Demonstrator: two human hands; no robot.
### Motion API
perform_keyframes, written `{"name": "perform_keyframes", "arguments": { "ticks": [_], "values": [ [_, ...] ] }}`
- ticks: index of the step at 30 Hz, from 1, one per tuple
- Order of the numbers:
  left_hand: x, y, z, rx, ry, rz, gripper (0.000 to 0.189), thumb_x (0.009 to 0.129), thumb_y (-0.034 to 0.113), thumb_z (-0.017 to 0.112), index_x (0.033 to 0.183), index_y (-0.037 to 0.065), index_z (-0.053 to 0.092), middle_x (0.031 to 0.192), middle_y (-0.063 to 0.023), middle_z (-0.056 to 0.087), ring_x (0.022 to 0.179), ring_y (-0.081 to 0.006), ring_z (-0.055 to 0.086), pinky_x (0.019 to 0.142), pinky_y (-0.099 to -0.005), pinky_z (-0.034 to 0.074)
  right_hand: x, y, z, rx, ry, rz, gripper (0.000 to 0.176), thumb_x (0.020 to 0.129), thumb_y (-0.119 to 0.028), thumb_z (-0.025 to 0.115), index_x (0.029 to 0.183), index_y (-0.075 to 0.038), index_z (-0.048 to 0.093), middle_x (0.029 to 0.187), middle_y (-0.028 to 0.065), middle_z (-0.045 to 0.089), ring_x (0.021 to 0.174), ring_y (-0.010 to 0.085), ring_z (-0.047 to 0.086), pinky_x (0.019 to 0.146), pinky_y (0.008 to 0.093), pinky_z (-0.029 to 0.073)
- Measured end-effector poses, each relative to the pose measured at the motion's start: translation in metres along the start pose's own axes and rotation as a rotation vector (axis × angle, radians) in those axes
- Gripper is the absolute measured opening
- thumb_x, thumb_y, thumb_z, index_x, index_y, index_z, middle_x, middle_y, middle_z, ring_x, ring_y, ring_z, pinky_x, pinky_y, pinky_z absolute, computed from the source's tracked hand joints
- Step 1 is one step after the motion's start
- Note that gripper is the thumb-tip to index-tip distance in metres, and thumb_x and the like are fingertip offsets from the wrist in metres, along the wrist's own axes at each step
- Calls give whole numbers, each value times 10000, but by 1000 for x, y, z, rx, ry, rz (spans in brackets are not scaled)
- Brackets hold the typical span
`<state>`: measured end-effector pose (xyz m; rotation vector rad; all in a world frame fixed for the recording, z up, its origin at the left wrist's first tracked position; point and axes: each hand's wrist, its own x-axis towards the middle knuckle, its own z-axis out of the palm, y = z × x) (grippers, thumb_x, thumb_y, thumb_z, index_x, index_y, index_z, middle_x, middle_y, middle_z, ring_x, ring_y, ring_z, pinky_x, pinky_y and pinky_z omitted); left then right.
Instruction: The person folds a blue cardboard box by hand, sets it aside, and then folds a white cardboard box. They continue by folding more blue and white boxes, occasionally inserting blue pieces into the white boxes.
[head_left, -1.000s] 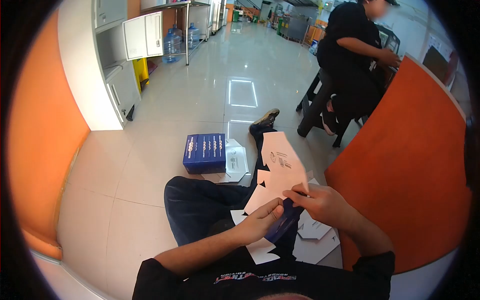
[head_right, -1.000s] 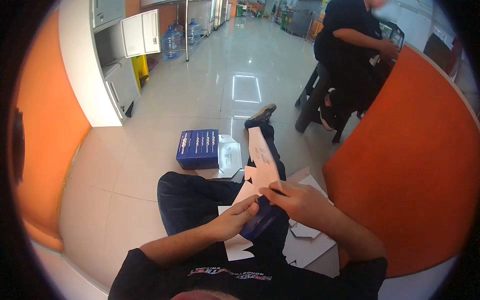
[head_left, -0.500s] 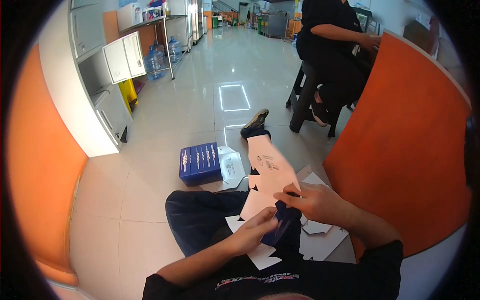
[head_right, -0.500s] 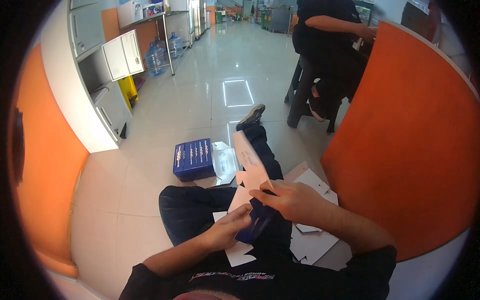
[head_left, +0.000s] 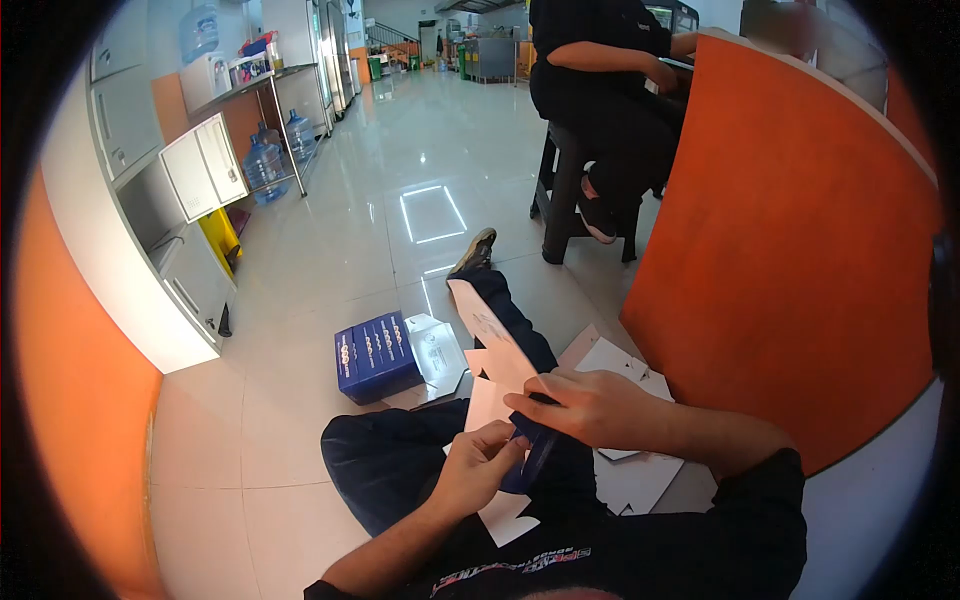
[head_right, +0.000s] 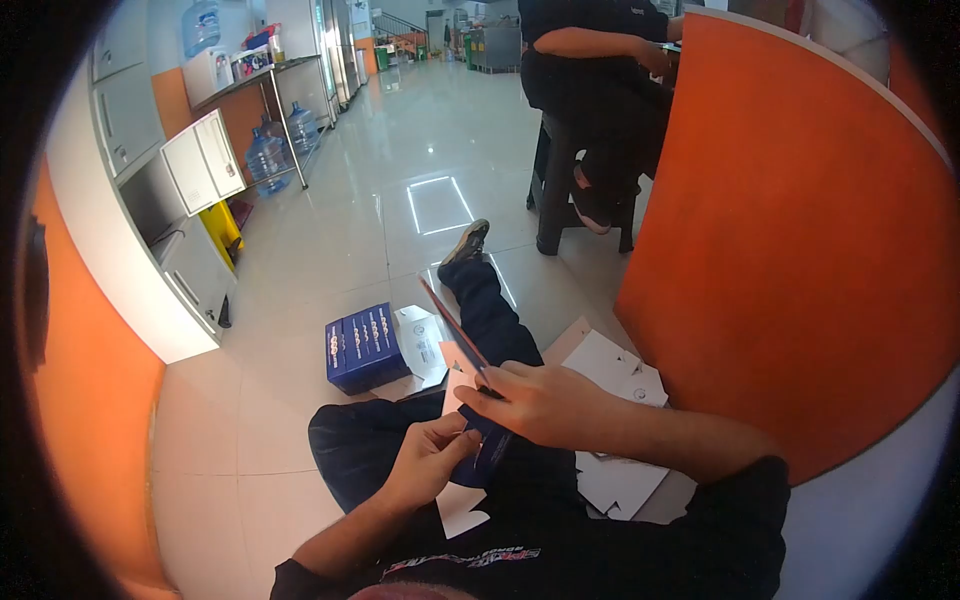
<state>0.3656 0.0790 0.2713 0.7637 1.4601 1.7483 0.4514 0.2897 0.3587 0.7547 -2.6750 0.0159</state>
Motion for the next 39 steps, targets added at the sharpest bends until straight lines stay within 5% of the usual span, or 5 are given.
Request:
{"name": "perform_keyframes", "arguments": {
  "ticks": [18,26,29,34,39],
  "values": [
    [9,-14,-6,45,-51,18,232,1073,68,557,1220,-26,711,1048,-37,745,901,-60,655,830,-239,519,3,-1,12,-51,-16,-124,360,907,-109,726,1259,-52,674,1035,113,642,860,191,658,603,276,567],
    [17,-20,-16,-587,96,27,378,1128,365,503,1264,27,604,1115,-79,707,965,-148,720,885,-295,579,16,0,17,-106,109,-144,410,934,-108,730,1339,-86,675,1315,130,645,1007,224,657,666,273,598],
    [19,-12,-31,-449,18,17,479,1122,467,463,1321,44,565,1133,-78,700,997,-163,724,895,-319,598,19,-2,24,-20,175,-124,415,922,-105,752,1331,-97,681,1396,162,612,1134,274,670,772,303,640],
    [17,23,-35,-471,54,188,277,1111,186,512,1315,17,595,1225,-106,707,1091,-176,711,949,-348,600,26,-5,26,298,411,4,371,848,-185,833,1195,-90,743,1390,161,626,1254,317,655,893,355,635],
    [22,49,-40,-502,215,239,222,1111,154,519,1273,26,599,1172,-101,710,1019,-161,731,854,-329,641,31,-2,20,244,451,-121,372,792,-256,853,1129,-117,780,1354,123,666,1212,315,671,904,368,631]
  ]
}}
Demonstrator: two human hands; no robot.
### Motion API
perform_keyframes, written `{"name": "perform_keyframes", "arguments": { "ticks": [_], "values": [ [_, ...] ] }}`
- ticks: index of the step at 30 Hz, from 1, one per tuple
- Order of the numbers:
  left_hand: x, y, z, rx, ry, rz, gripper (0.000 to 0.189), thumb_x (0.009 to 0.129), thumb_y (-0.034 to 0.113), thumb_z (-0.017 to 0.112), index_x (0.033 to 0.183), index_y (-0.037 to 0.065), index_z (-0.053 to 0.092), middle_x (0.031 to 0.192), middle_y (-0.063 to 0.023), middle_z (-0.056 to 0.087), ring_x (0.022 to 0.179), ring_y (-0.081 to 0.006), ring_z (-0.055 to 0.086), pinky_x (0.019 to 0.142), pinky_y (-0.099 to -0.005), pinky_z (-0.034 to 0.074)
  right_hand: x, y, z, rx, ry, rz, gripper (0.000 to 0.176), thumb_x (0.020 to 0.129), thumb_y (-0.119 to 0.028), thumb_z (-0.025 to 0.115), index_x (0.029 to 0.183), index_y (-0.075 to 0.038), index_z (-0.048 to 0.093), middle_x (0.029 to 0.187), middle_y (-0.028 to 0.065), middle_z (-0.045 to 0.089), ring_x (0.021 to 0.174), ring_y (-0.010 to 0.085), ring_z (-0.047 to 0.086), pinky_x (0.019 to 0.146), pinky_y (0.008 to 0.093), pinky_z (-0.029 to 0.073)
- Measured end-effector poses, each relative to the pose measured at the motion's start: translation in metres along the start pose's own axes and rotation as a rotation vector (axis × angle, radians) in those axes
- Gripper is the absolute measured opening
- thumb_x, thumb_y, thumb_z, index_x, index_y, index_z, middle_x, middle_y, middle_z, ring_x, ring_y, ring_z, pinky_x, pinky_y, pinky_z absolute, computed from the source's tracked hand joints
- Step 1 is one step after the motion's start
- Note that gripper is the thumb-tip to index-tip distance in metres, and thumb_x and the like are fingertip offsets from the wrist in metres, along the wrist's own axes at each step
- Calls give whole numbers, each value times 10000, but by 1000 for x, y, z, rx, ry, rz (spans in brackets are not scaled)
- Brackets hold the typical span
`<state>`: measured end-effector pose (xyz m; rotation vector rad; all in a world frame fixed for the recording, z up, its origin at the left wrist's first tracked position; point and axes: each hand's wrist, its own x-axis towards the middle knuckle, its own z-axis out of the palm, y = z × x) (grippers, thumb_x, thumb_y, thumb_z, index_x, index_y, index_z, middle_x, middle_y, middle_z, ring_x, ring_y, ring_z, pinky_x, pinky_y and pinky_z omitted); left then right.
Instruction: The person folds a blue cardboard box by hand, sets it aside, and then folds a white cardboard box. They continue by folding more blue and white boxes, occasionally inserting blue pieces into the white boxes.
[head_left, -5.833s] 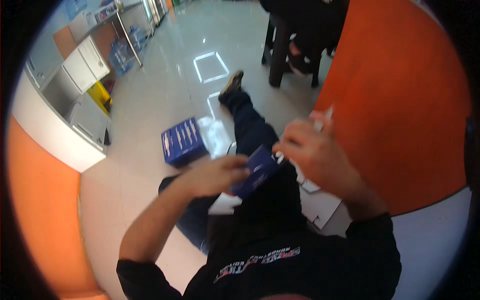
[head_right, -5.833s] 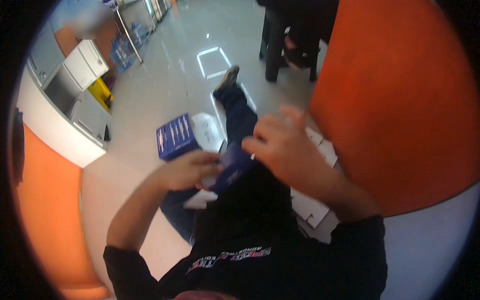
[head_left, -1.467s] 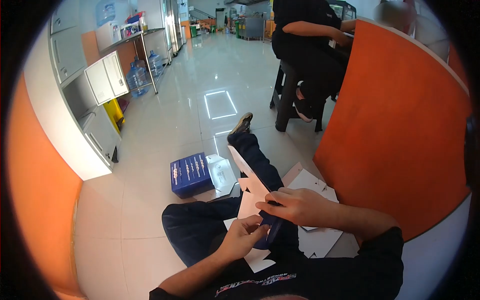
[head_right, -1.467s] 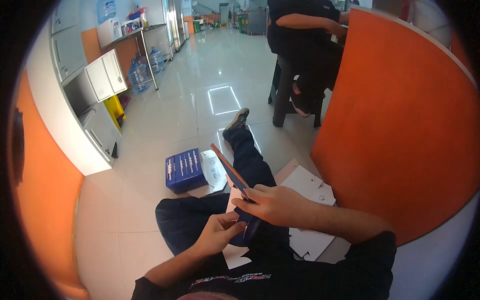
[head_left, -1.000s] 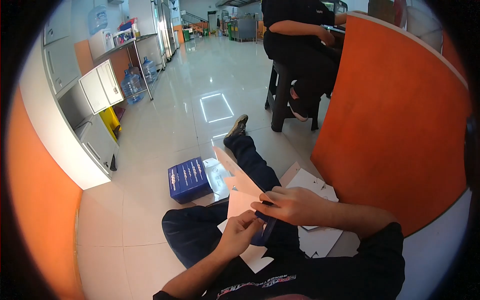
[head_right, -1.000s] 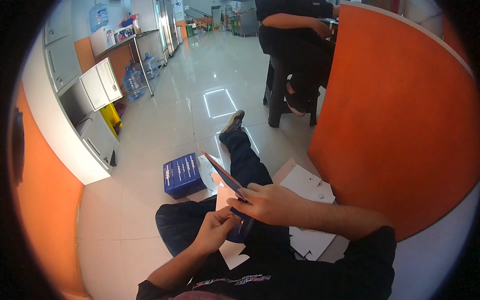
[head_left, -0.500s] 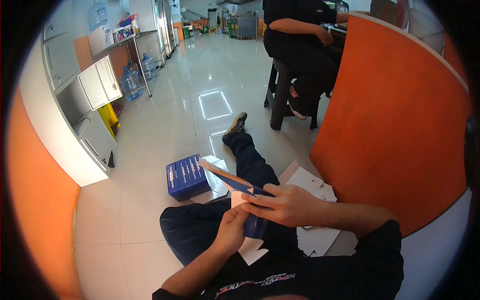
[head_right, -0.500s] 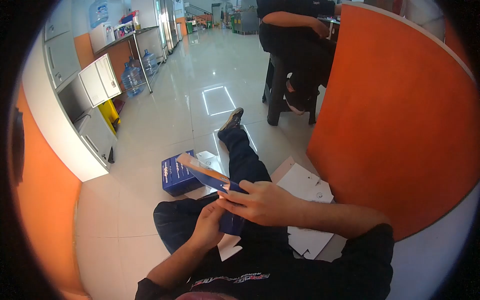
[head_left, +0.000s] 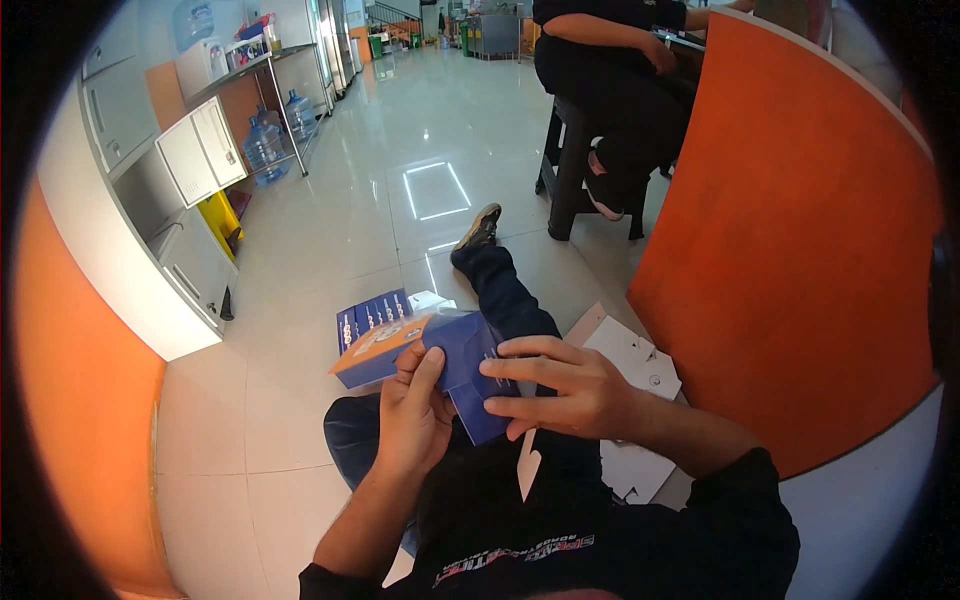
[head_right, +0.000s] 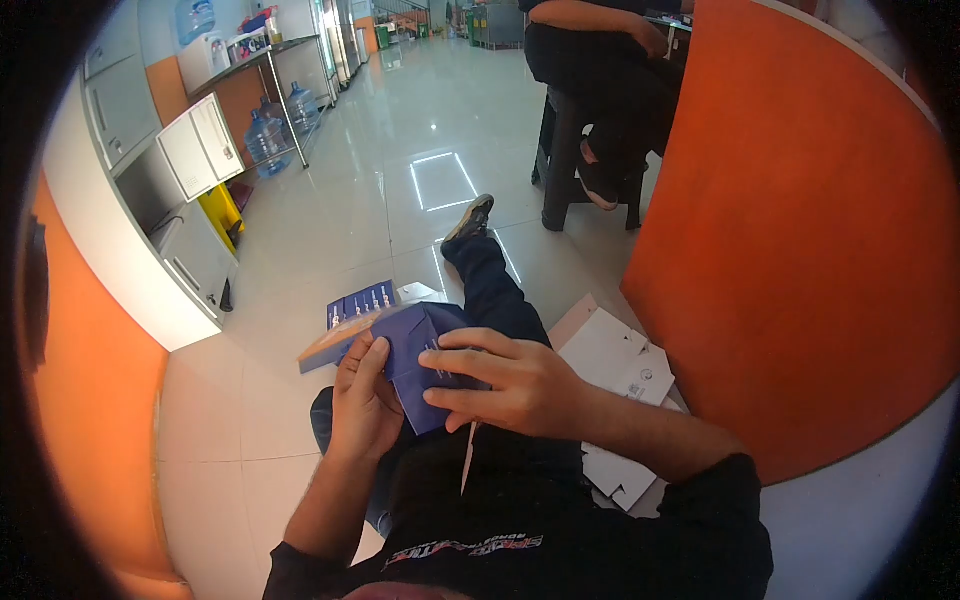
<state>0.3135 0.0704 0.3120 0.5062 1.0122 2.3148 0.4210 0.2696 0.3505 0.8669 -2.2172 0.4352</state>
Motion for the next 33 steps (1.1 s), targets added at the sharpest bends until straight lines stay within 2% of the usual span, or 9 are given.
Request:
{"name": "perform_keyframes", "arguments": {
  "ticks": [2,8,11,14,16,19,21,30,33],
  "values": [
    [1,-2,2,8,-12,55,248,1115,174,496,1303,36,579,1237,-103,694,1096,-169,703,953,-345,594,4,1,-4,-38,-5,-26,377,790,-277,845,1133,-130,791,1346,103,682,1189,313,680,890,374,633],
    [7,4,4,-31,44,140,209,1115,191,510,1307,114,539,1231,-74,687,1095,-183,703,916,-347,606,13,12,-27,79,-99,-7,347,823,-294,845,1116,-120,780,1289,97,700,1190,298,669,855,361,616],
    [12,11,7,-79,154,172,276,1087,160,573,1350,157,489,1219,-64,665,1115,-177,694,890,-371,633,26,-13,-43,59,-82,151,523,783,-439,852,1185,-115,760,1270,110,702,1105,332,691,923,425,574],
    [11,15,16,-60,173,223,322,1073,141,593,1366,181,465,1229,-56,649,1138,-185,680,887,-385,634,32,-35,-26,-123,-48,213,571,756,-409,877,1227,-114,746,1293,133,684,1128,352,679,929,439,572],
    [12,14,18,-89,211,208,337,1060,117,612,1363,154,470,1214,-53,646,1139,-187,674,893,-382,635,23,-28,-11,-131,-95,228,554,764,-312,883,1263,-120,739,1329,157,663,1137,342,672,891,417,582],
    [16,12,14,-150,171,165,361,1040,82,636,1363,123,478,1211,-64,656,1137,-192,683,906,-376,647,10,-4,15,-173,81,291,589,726,-145,902,1290,-142,734,1350,153,648,1080,323,682,849,395,602],
    [18,12,11,-179,102,156,352,1028,47,642,1348,90,501,1216,-83,668,1111,-192,706,894,-358,665,11,6,22,-233,143,145,579,699,-96,912,1255,-139,757,1367,142,645,1037,278,684,797,362,609],
    [8,8,12,-75,82,140,402,1040,48,622,1399,56,442,1254,-135,653,1092,-207,724,847,-321,679,17,3,25,-359,162,79,491,706,-213,920,1179,-172,796,1180,71,650,1033,262,643,796,355,597],
    [10,5,7,-57,24,127,399,1037,52,631,1397,42,462,1268,-143,650,1118,-224,714,852,-333,677,19,1,23,-364,146,107,441,727,-203,903,1157,-181,806,1250,85,656,1076,280,639,805,352,587]
  ]
}}
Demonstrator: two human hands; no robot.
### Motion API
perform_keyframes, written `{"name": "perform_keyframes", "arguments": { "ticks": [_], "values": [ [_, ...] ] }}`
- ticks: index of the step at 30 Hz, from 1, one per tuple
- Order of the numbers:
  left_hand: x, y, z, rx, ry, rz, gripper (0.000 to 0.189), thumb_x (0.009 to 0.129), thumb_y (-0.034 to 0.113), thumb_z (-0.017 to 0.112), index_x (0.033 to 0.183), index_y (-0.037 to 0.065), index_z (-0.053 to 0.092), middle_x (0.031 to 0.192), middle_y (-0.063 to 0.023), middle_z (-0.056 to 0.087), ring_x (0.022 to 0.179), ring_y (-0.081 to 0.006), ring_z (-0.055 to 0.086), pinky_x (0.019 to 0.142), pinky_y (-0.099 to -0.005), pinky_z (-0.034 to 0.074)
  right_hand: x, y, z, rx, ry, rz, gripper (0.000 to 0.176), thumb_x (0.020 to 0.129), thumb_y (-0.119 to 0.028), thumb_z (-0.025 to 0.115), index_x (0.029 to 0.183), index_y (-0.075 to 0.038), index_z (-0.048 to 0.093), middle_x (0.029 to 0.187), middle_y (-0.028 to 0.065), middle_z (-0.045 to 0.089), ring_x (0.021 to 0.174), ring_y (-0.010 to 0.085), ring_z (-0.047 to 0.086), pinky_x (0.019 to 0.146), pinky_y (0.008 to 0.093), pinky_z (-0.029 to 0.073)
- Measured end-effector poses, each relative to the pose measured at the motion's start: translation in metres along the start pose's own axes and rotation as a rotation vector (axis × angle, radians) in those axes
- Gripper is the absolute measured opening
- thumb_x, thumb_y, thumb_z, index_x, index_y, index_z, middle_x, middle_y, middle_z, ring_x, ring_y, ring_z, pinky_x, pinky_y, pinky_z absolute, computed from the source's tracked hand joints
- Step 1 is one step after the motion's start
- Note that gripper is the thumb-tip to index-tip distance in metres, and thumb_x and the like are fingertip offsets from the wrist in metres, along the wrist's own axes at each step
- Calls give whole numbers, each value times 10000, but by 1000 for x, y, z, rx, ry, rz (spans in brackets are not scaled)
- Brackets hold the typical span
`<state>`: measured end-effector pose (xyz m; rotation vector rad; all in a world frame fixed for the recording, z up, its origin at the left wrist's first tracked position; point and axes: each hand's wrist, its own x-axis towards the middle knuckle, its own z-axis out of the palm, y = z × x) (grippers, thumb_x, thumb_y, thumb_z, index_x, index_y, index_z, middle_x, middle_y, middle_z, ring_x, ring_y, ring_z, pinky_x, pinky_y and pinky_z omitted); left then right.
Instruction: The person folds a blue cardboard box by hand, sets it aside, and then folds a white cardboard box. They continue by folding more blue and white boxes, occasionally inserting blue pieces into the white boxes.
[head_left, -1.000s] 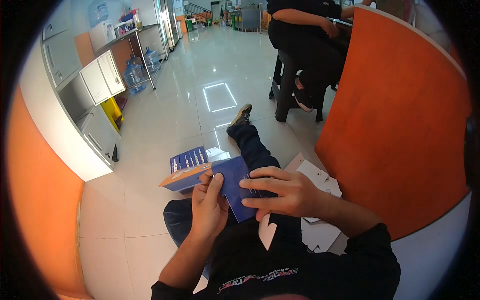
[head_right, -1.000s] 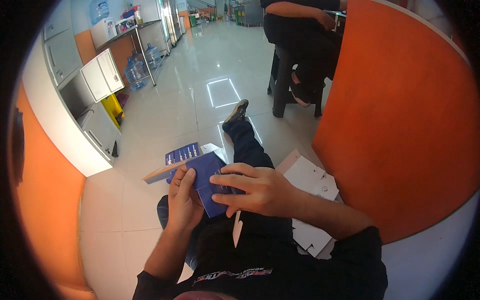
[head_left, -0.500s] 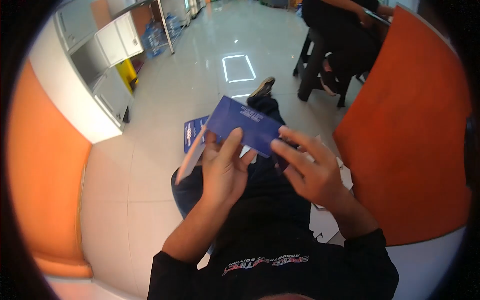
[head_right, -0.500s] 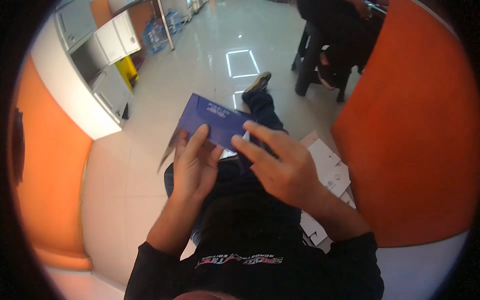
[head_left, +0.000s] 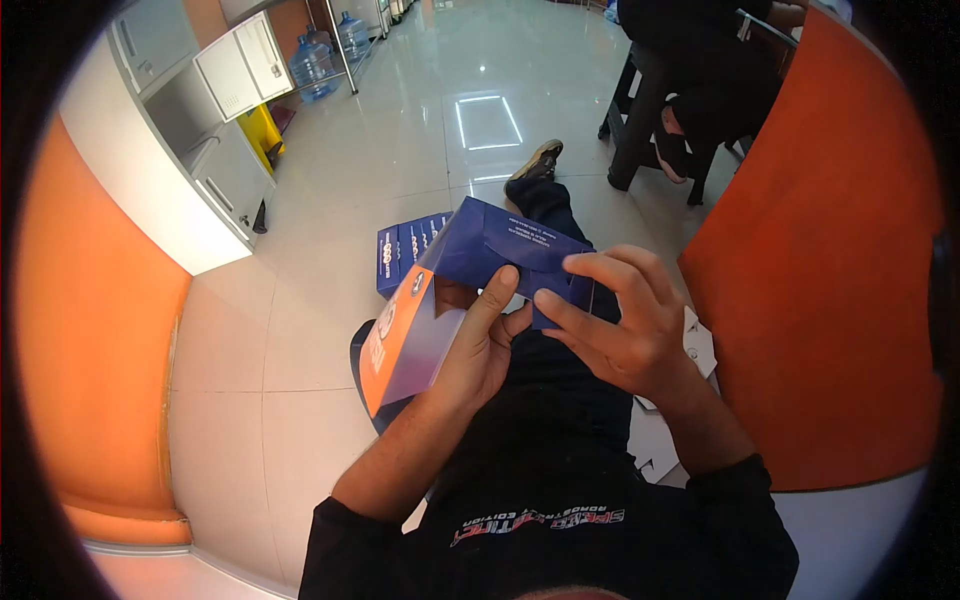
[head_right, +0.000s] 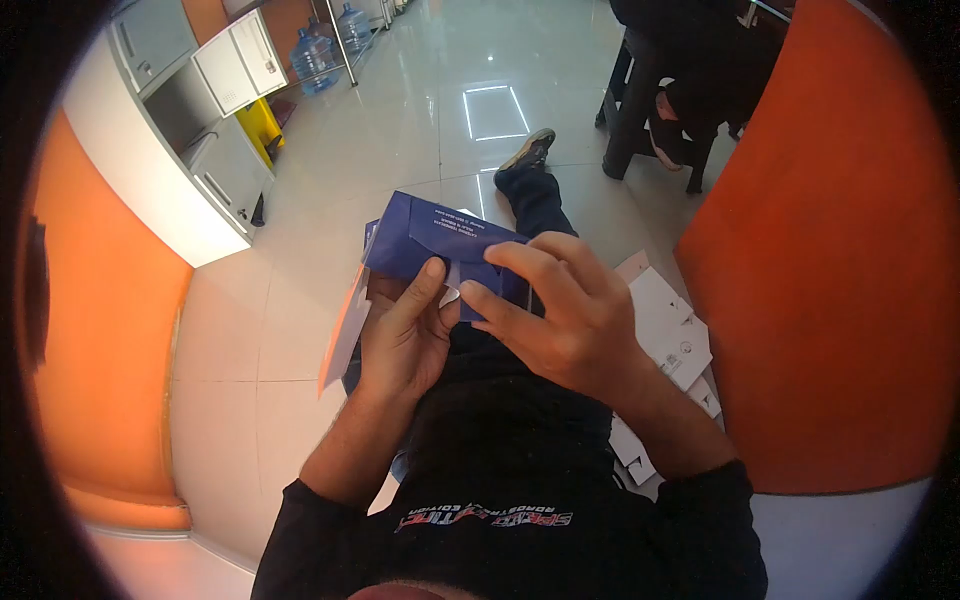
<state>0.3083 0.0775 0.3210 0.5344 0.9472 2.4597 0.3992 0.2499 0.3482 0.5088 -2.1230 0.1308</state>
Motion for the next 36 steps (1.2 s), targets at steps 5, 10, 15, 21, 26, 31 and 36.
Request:
{"name": "perform_keyframes", "arguments": {
  "ticks": [5,10,15,21,26,31,36],
  "values": [
    [-4,-10,7,11,24,-18,409,1025,57,657,1397,22,492,1281,-151,646,1126,-233,706,887,-344,660,-1,2,18,32,52,61,420,750,-167,885,1163,-169,808,1388,141,644,1168,333,627,913,390,556],
    [-3,-20,3,-26,58,25,450,1014,60,679,1418,21,485,1303,-155,638,1164,-245,685,966,-375,624,-7,3,26,242,101,192,522,740,-103,888,1249,-117,772,1447,192,617,1213,371,615,1023,423,503],
    [-9,-35,-21,446,82,21,474,1009,24,672,1441,48,480,1369,-138,599,1301,-239,588,1082,-401,520,-27,1,42,414,73,473,751,718,-60,888,1423,-24,631,1370,188,621,1155,341,622,939,407,519],
    [-14,-47,-36,554,-27,34,450,1016,-4,625,1443,58,495,1382,-100,598,1280,-212,594,1088,-399,506,-43,-8,54,342,64,408,788,728,-77,900,1453,-23,597,1345,193,615,1137,334,638,848,390,562],
    [-8,-19,-23,190,14,-4,417,1028,31,628,1428,56,513,1370,-97,615,1200,-200,654,976,-352,586,-44,-13,59,455,105,398,714,759,-106,905,1412,-19,630,1350,227,611,1165,351,657,851,379,601],
    [1,-11,-37,-29,-35,-36,285,1094,200,582,1332,47,611,1265,-123,710,1119,-231,723,878,-359,653,-43,-9,63,399,107,321,663,779,-143,892,1380,1,653,1377,258,612,1148,362,673,835,371,608],
    [-5,-26,-43,173,112,49,283,1102,267,577,1170,26,708,1099,-115,761,992,-203,764,842,-337,665,-38,-15,68,390,190,324,536,789,-170,857,1287,-20,726,1416,280,604,1058,369,695,820,367,601]
  ]
}}
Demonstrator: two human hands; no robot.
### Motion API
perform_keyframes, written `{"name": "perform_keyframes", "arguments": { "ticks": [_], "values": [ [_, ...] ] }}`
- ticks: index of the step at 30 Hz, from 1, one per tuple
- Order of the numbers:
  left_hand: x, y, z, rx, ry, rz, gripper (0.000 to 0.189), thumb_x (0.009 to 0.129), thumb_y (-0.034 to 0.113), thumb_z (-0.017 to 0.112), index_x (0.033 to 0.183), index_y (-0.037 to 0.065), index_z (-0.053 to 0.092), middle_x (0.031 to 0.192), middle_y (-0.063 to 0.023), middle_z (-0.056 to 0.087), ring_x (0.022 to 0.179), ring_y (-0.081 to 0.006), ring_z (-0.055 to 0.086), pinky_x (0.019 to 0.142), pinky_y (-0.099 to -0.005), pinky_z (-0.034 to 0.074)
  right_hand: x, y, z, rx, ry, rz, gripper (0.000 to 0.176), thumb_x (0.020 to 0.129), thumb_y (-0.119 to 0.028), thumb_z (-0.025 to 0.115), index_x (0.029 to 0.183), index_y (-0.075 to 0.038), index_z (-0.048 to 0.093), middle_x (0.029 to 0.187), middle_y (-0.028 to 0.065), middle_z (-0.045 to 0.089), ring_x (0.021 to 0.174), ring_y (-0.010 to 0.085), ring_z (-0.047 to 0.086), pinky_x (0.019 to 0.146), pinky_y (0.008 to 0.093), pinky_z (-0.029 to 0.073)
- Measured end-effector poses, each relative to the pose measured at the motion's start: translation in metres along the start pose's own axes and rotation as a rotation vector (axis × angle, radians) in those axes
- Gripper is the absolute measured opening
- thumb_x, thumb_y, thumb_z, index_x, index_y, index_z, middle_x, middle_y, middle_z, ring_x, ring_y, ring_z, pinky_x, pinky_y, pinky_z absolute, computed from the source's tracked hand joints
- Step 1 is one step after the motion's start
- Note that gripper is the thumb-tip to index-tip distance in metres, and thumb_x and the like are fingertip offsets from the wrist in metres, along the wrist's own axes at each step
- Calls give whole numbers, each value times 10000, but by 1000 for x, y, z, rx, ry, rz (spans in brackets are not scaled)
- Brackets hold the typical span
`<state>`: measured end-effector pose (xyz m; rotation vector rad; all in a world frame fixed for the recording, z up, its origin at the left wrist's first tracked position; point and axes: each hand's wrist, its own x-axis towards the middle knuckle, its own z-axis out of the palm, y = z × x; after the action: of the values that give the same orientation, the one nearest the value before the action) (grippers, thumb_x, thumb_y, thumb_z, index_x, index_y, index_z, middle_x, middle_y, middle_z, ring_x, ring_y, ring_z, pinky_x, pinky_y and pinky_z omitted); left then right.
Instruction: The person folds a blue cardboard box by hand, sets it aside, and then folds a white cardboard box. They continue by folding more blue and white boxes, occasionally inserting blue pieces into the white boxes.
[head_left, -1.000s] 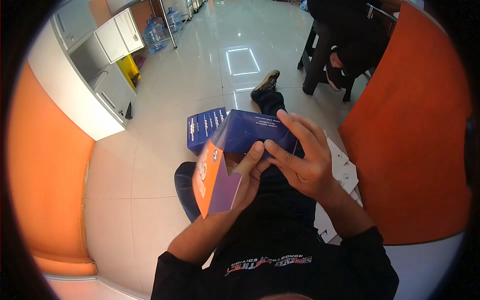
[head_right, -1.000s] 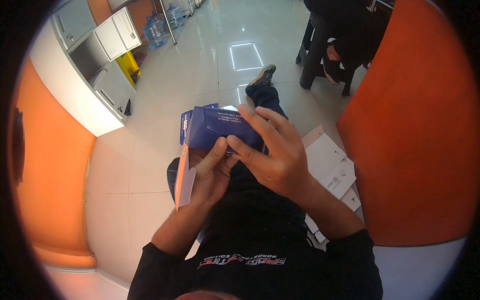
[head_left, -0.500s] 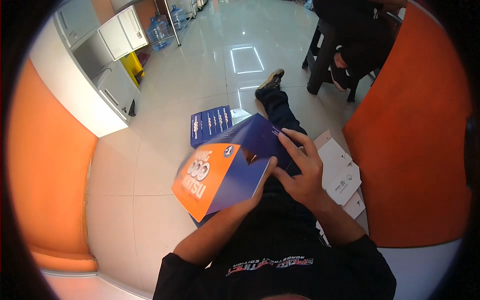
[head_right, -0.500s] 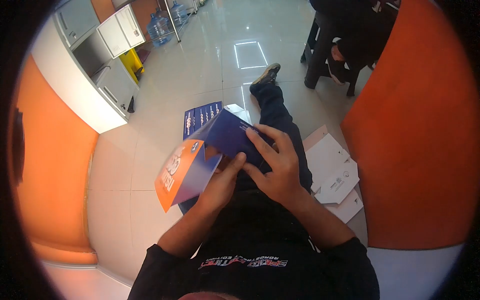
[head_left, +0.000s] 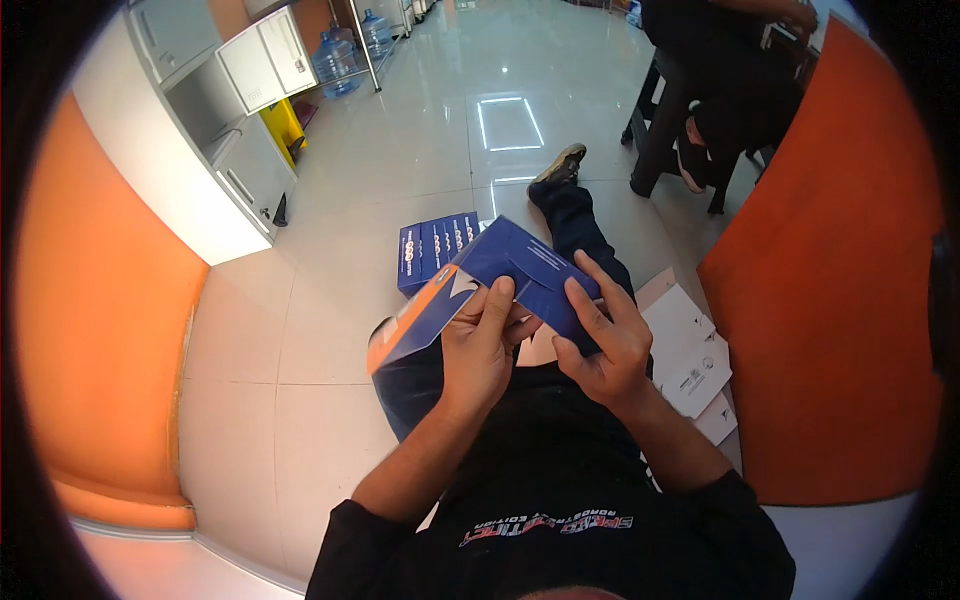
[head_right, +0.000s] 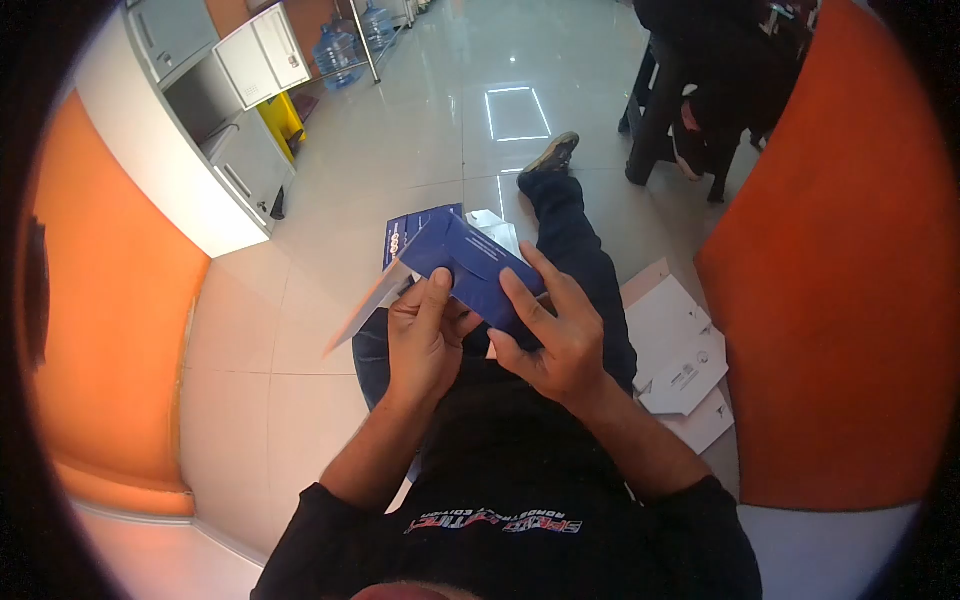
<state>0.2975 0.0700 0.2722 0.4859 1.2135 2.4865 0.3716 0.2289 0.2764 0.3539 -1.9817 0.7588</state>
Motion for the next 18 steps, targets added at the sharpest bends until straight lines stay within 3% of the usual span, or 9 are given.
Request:
{"name": "perform_keyframes", "arguments": {
  "ticks": [4,7,8,13,15,17,18],
  "values": [
    [-3,5,8,-108,67,10,312,1109,291,559,1179,31,717,1138,-123,761,994,-188,758,829,-321,659,3,0,3,-54,-13,-8,540,776,-150,852,1291,-50,728,1399,260,614,1063,365,688,844,378,595],
    [-3,13,7,-142,13,-15,329,1115,308,543,1189,39,716,1176,-111,752,1040,-179,741,834,-309,651,0,0,9,-100,-20,-58,538,765,-126,847,1289,-77,733,1374,233,625,1075,363,681,872,397,586],
    [-3,10,4,-130,-21,-7,345,1125,318,515,1220,44,703,1211,-101,742,1102,-190,722,878,-323,638,-1,-1,12,-100,-2,-39,542,763,-128,853,1290,-86,734,1366,221,627,1093,368,676,885,409,585],
    [0,15,9,-149,-39,-8,355,1133,319,491,1268,34,655,1223,-112,728,1105,-212,718,941,-357,610,0,3,16,-145,33,-55,547,750,-167,883,1273,-98,742,1369,205,624,1149,381,662,925,429,581],
    [4,11,6,-156,-51,-14,375,1135,332,479,1287,21,624,1234,-130,716,1105,-230,715,979,-376,594,-3,5,16,-222,41,-79,645,736,-223,905,1336,-102,702,1385,195,620,1192,387,651,965,445,565],
    [11,5,-8,134,-136,117,360,1134,306,486,1333,26,592,1257,-142,705,1091,-242,720,969,-385,593,-2,-2,14,-173,30,-96,713,726,-252,914,1378,-101,669,1407,194,607,1204,389,646,974,455,558],
    [18,11,-18,111,-2,45,353,1132,258,484,1353,-7,559,1283,-168,691,1118,-278,722,976,-407,608,1,-6,13,-126,23,-113,782,715,-281,923,1420,-101,635,1428,193,594,1217,390,640,984,464,550]
  ]
}}
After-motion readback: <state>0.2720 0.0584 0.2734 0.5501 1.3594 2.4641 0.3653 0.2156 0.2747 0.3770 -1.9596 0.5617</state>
